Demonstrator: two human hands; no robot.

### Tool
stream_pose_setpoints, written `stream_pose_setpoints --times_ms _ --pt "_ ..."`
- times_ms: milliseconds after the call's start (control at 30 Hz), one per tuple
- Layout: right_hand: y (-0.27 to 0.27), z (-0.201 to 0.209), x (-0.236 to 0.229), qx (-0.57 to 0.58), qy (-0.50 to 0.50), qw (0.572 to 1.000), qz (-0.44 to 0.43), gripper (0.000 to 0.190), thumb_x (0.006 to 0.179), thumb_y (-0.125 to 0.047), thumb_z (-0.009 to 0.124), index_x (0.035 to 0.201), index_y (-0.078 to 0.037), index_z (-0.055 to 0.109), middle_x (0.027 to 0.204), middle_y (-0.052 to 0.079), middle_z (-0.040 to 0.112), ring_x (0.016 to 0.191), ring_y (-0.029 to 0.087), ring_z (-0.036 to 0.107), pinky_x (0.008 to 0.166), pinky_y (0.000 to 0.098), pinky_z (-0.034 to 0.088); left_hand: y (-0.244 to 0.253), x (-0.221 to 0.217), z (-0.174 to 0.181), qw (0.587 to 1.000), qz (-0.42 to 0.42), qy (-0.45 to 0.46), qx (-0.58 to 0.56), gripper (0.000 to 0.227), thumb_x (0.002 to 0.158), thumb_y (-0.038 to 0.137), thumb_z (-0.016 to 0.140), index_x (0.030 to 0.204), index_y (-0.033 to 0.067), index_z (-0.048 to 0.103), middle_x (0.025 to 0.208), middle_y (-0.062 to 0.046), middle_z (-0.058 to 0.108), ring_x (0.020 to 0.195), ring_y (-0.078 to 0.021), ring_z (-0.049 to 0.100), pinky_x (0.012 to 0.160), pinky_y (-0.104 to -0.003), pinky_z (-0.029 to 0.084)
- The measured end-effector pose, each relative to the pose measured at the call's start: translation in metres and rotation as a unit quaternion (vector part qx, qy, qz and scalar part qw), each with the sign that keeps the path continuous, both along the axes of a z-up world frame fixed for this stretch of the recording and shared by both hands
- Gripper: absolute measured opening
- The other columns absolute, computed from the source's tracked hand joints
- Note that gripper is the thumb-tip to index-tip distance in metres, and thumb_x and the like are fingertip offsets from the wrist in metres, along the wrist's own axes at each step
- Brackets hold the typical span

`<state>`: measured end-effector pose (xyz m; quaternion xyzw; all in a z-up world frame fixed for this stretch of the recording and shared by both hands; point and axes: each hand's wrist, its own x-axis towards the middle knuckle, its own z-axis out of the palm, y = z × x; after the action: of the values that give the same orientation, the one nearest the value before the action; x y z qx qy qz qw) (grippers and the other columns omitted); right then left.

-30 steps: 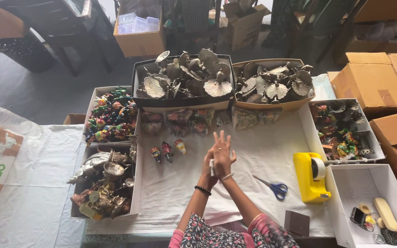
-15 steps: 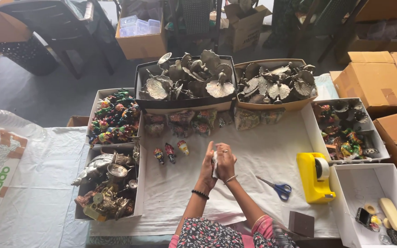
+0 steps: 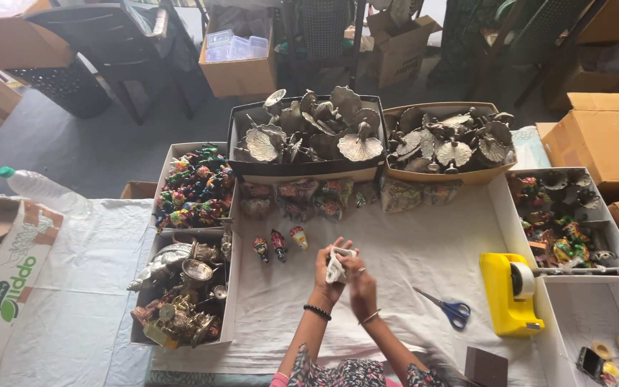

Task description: The person sits at a table and wipes small, colorful figurines with a white cloth. They handle the items one by one, cleaning them thoroughly before placing them back into a box.

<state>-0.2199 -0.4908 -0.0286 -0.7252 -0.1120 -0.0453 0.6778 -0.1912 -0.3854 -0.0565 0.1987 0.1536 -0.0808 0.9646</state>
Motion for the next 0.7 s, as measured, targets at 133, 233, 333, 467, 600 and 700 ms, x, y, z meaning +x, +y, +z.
stream_pose_setpoints --times_ms 133,233,333,467,600,700 --pt "0.010 0.042 0.011 -0.274 -0.057 0.958 -0.067 0.047 0.103 -0.034 0.041 0.138 -0.014 0.064 0.164 0.013 0.040 0.153 0.032 0.030 0.116 0.0478 0.019 -0.017 -0.015 0.003 0.996 -0.062 -0.048 -0.030 0.063 0.102 0.044 0.047 0.153 0.0064 0.044 0.145 -0.013 0.057 0.127 -0.0272 0.061 0.109 -0.041 0.051" --pt "0.022 -0.032 0.012 -0.097 0.009 0.995 -0.024 0.056 0.110 -0.043 0.040 0.158 -0.012 0.039 0.167 0.011 0.033 0.160 0.031 0.013 0.125 0.0451 0.012 -0.018 -0.022 0.044 0.998 -0.053 0.006 0.036 0.062 0.094 0.045 0.046 0.150 0.0211 0.040 0.145 -0.003 0.055 0.124 -0.0248 0.060 0.102 -0.046 0.051" --pt "0.028 -0.012 0.008 -0.243 0.021 0.967 -0.071 0.061 0.106 -0.043 0.033 0.160 -0.014 0.035 0.169 0.004 0.029 0.159 0.028 0.011 0.120 0.0495 -0.002 -0.023 -0.018 -0.007 0.998 -0.053 -0.011 -0.012 0.064 0.095 0.047 0.047 0.154 0.0223 0.036 0.148 -0.003 0.051 0.128 -0.0237 0.056 0.105 -0.046 0.049" --pt "0.004 0.005 0.023 -0.238 -0.028 0.968 -0.076 0.062 0.100 -0.040 0.035 0.157 -0.016 0.041 0.170 0.008 0.023 0.158 0.031 0.008 0.115 0.0527 -0.007 -0.025 -0.027 0.010 0.997 -0.078 -0.015 0.018 0.069 0.100 0.051 0.048 0.157 0.0124 0.039 0.150 -0.011 0.052 0.134 -0.0252 0.054 0.112 -0.041 0.046" --pt "-0.009 -0.021 0.010 -0.120 0.039 0.984 -0.123 0.059 0.104 -0.041 0.032 0.157 -0.018 0.042 0.171 0.009 0.025 0.161 0.032 0.008 0.122 0.0485 0.000 -0.038 -0.037 0.023 0.974 -0.094 -0.029 0.203 0.060 0.101 0.043 0.049 0.152 0.0108 0.047 0.151 -0.008 0.056 0.138 -0.0195 0.053 0.112 -0.032 0.045" --pt "-0.015 -0.102 -0.004 -0.123 -0.026 0.973 -0.192 0.055 0.112 -0.050 0.031 0.153 -0.014 0.042 0.175 0.013 0.024 0.165 0.032 0.012 0.129 0.0422 0.014 -0.052 -0.050 -0.004 0.955 -0.066 -0.020 0.288 0.045 0.103 0.037 0.052 0.137 0.0088 0.058 0.133 -0.005 0.063 0.122 -0.0127 0.057 0.100 -0.026 0.048"
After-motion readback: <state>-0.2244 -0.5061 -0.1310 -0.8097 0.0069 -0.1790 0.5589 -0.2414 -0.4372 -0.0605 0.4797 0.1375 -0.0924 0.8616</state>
